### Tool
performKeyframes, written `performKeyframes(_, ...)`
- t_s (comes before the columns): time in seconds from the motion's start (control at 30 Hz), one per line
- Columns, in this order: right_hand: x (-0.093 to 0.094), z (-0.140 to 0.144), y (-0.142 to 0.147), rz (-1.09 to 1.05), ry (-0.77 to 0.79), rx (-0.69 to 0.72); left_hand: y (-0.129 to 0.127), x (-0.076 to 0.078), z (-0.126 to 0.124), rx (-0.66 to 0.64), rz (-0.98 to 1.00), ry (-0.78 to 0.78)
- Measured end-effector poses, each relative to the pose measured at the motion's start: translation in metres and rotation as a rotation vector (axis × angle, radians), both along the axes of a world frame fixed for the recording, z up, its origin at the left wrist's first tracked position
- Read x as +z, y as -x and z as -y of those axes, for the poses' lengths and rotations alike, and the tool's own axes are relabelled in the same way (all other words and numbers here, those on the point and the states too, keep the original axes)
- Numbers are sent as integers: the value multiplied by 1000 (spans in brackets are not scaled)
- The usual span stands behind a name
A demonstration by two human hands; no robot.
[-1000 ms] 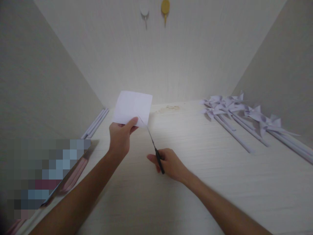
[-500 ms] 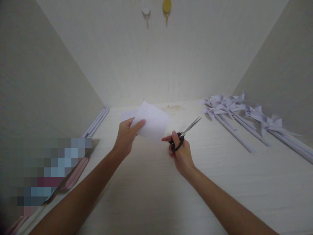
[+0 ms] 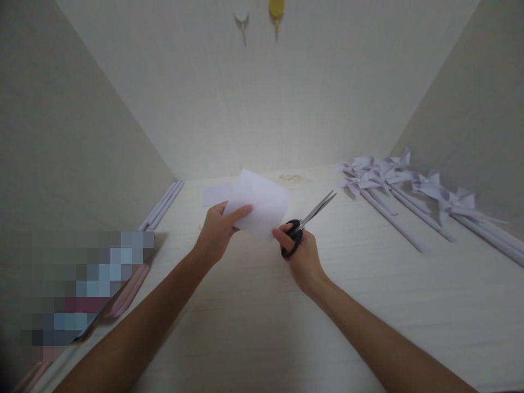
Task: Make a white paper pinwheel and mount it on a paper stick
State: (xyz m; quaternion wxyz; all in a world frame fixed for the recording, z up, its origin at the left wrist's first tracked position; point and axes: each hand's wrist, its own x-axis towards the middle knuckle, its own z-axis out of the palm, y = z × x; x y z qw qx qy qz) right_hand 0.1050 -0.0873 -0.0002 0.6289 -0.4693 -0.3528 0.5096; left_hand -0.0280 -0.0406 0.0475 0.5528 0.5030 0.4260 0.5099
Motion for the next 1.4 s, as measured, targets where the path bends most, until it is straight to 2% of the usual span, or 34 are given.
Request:
performKeyframes(0.27, 7, 0, 2, -83, -27, -50, -3, 5, 4, -96, 244, 5)
performKeyframes(0.4, 8, 0, 2, -120, -20, -32, -8, 1, 8, -99, 113, 80)
performKeyframes(0.5, 9, 0, 2, -136, -22, -28, -10, -1, 10, -61, 19, 79)
performKeyframes(0.7, 8, 0, 2, -103, -22, 1, -9, -3, 7, 3, -2, 36)
performKeyframes(0.83, 5, 2, 1, 24, -29, 103, -7, -2, 4, 53, 45, 4)
performKeyframes(0.93, 3, 5, 0, 128, 18, 265, -4, 3, 2, 81, 90, -8)
performKeyframes(1.07, 6, 9, 0, 316, 78, 449, 0, 8, 1, 56, 155, -7)
performKeyframes(1.23, 11, 11, 0, 495, 21, 560, 3, 13, 0, 26, 161, -13)
performKeyframes(1.4, 13, 12, -1, 530, -1, 608, 5, 14, 0, -26, 141, -7)
